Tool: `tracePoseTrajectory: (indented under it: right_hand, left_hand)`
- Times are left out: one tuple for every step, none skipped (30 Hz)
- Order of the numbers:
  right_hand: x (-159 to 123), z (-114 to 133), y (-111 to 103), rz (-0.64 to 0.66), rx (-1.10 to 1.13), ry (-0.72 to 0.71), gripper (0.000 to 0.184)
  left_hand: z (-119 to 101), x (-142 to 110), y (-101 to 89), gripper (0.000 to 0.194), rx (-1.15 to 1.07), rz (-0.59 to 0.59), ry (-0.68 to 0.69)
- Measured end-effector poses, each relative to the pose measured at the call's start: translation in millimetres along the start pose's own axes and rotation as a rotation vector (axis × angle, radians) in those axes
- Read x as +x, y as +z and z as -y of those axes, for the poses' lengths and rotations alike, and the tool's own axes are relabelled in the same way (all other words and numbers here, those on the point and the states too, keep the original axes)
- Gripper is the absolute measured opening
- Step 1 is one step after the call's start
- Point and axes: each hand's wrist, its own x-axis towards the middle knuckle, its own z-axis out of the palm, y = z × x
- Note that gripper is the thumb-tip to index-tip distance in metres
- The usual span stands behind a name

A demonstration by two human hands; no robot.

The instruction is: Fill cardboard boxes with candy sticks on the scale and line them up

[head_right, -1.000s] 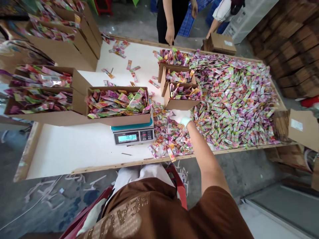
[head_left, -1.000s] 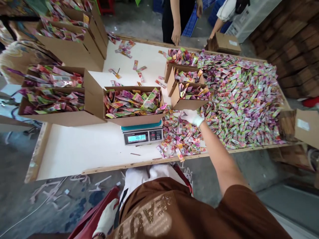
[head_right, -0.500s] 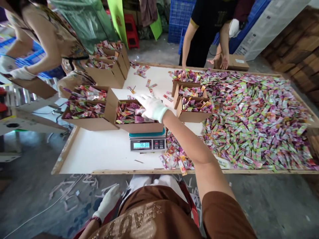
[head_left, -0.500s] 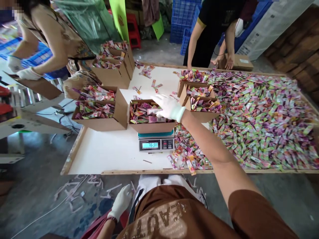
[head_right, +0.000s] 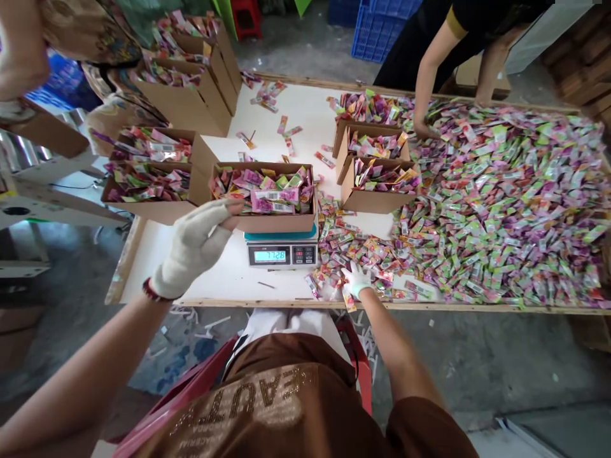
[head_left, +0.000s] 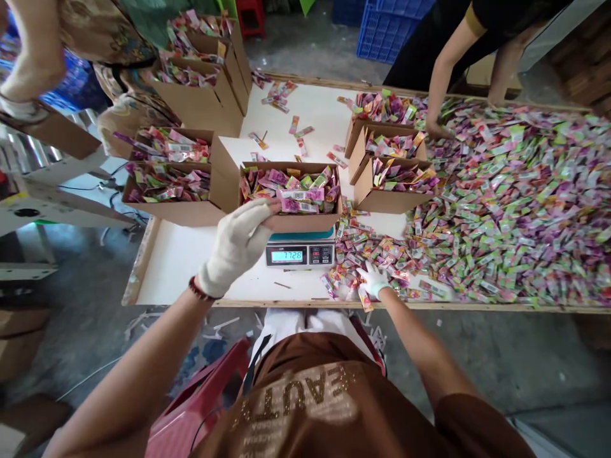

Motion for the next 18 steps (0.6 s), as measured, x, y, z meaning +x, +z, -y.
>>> tracePoseTrajectory:
  right_hand:
    - [3.1,-11.3,-2.9,0.000,0.006,0.010,0.054]
    - [8.1,-22.8,-12.5,-0.018,0.014,0.012,0.050]
    - [14.6,-33.9,-27.9,-0.057,0.024,0.010,0.046]
    - [21.9,-43.9,-47.8,-0.119,0.032,0.007,0.045]
    - [29.4,-52.5,-70.9,-0.199,0.038,0.007,0.046]
    - [36.6,-59.5,-96.0,-0.291,0.043,0.015,0.050]
    - [43.3,-64.9,-121.8,-0.398,0.041,0.027,0.054]
    - [49.4,-68.6,-147.1,-0.509,0.026,0.045,0.058]
    - [55.0,-70.9,-170.8,-0.602,-0.015,0.065,0.063]
    - [60.3,-71.7,-192.1,-0.664,-0.075,0.083,0.068]
    - [65.5,-71.3,-210.2,-0.690,-0.141,0.094,0.070]
    - [70.7,-69.6,-224.9,-0.682,-0.203,0.102,0.070]
    - [75.8,-67.0,-236.2,-0.647,-0.251,0.106,0.066]
    - [80.7,-63.6,-244.4,-0.600,-0.276,0.108,0.058]
    - [85.2,-59.9,-250.2,-0.562,-0.288,0.106,0.047]
    - [88.9,-56.1,-254.4,-0.536,-0.292,0.105,0.037]
    - [91.5,-52.5,-257.8,-0.513,-0.304,0.104,0.029]
    - [92.8,-49.4,-260.9,-0.495,-0.319,0.102,0.024]
  left_hand:
    - [-3.3,19.2,7.4,0.029,0.026,0.042,0.020]
    - [-4.5,34.7,17.1,0.030,0.069,0.108,0.014]
    - [-4.0,46.4,28.2,0.031,0.121,0.188,-0.013]
    - [-2.7,54.3,39.7,0.032,0.172,0.268,-0.046]
    - [-1.0,58.6,50.5,0.033,0.216,0.337,-0.074]
    - [0.7,59.5,59.7,0.033,0.244,0.384,-0.090]
    - [2.4,57.3,66.6,0.032,0.254,0.408,-0.092]
    - [4.1,52.3,70.9,0.030,0.258,0.420,-0.084]
    - [6.3,45.1,72.3,0.028,0.273,0.436,-0.076]
    - [9.3,35.9,71.0,0.029,0.304,0.462,-0.076]
    - [13.3,25.3,67.1,0.032,0.361,0.508,-0.088]
    - [18.6,13.6,61.0,0.038,0.437,0.561,-0.112]
    - [25.1,0.9,52.8,0.043,0.501,0.613,-0.126]
    - [32.9,-12.6,42.7,0.047,0.547,0.660,-0.136]
    - [42.0,-27.2,30.9,0.051,0.574,0.688,-0.132]
    - [52.4,-42.8,17.3,0.054,0.587,0.700,-0.128]
    - [63.9,-59.6,2.3,0.056,0.589,0.702,-0.128]
    - [76.4,-77.5,-13.9,0.057,0.583,0.694,-0.137]
